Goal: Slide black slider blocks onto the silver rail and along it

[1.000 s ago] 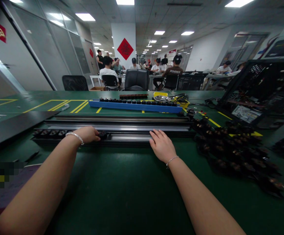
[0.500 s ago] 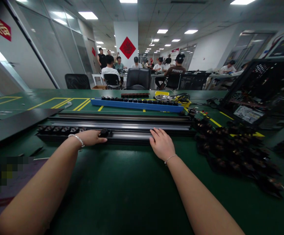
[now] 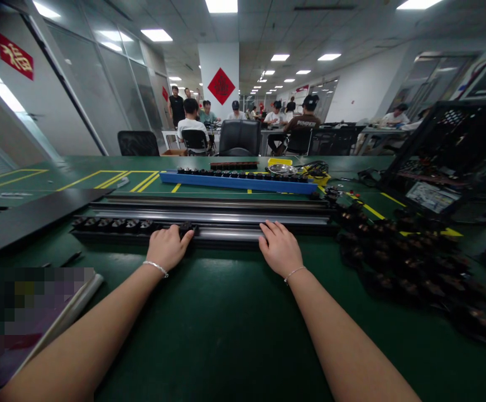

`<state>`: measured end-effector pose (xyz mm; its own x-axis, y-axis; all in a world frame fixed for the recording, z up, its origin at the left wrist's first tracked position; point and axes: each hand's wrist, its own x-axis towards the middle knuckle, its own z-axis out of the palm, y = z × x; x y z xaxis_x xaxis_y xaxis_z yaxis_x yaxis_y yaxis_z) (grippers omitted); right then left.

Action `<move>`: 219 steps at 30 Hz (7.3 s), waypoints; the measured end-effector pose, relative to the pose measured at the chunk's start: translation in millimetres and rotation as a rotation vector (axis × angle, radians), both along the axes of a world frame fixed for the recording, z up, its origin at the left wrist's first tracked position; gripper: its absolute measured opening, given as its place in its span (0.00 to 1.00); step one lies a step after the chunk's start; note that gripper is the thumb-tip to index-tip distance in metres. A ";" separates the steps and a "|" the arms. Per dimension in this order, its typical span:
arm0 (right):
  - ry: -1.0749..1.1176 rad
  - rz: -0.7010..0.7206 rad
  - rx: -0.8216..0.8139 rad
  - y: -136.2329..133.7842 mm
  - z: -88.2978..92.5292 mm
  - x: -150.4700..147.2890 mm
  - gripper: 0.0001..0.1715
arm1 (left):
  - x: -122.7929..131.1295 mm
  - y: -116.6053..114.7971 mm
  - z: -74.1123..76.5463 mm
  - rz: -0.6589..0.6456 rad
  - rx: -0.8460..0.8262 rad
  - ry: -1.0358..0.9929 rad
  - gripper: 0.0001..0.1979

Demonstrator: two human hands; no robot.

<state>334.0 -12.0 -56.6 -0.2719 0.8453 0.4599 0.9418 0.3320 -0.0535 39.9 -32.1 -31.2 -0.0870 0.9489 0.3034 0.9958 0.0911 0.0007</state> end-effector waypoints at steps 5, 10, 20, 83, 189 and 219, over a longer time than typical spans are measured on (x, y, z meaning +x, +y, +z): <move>0.003 0.007 0.021 0.0 -0.5 0.3 0.28 | 4.2 0.9 -3.6 -0.024 0.027 -0.033 0.26; 0.001 0.010 0.018 0.5 -0.4 1.0 0.28 | 10.0 2.1 -3.4 -0.066 0.036 -0.056 0.25; -0.003 0.012 0.005 1.5 -0.2 1.6 0.29 | 10.5 3.3 -6.7 -0.095 0.067 -0.077 0.24; -0.012 -0.012 -0.016 -1.5 3.0 -0.7 0.28 | 25.4 -3.1 -13.3 -0.439 0.117 -0.135 0.17; 0.317 -0.313 -0.017 -2.9 17.7 -61.4 0.19 | 51.1 -5.8 -18.5 -0.471 0.085 0.013 0.27; 0.321 -0.438 -0.027 -3.0 23.9 -23.7 0.16 | 50.3 -6.5 -16.3 -0.475 0.064 0.015 0.27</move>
<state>310.3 -15.0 -32.6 0.2591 0.8608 0.4381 0.9265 -0.0933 -0.3646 90.2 -38.6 -47.5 0.3568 0.8620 0.3600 0.9271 -0.3741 -0.0230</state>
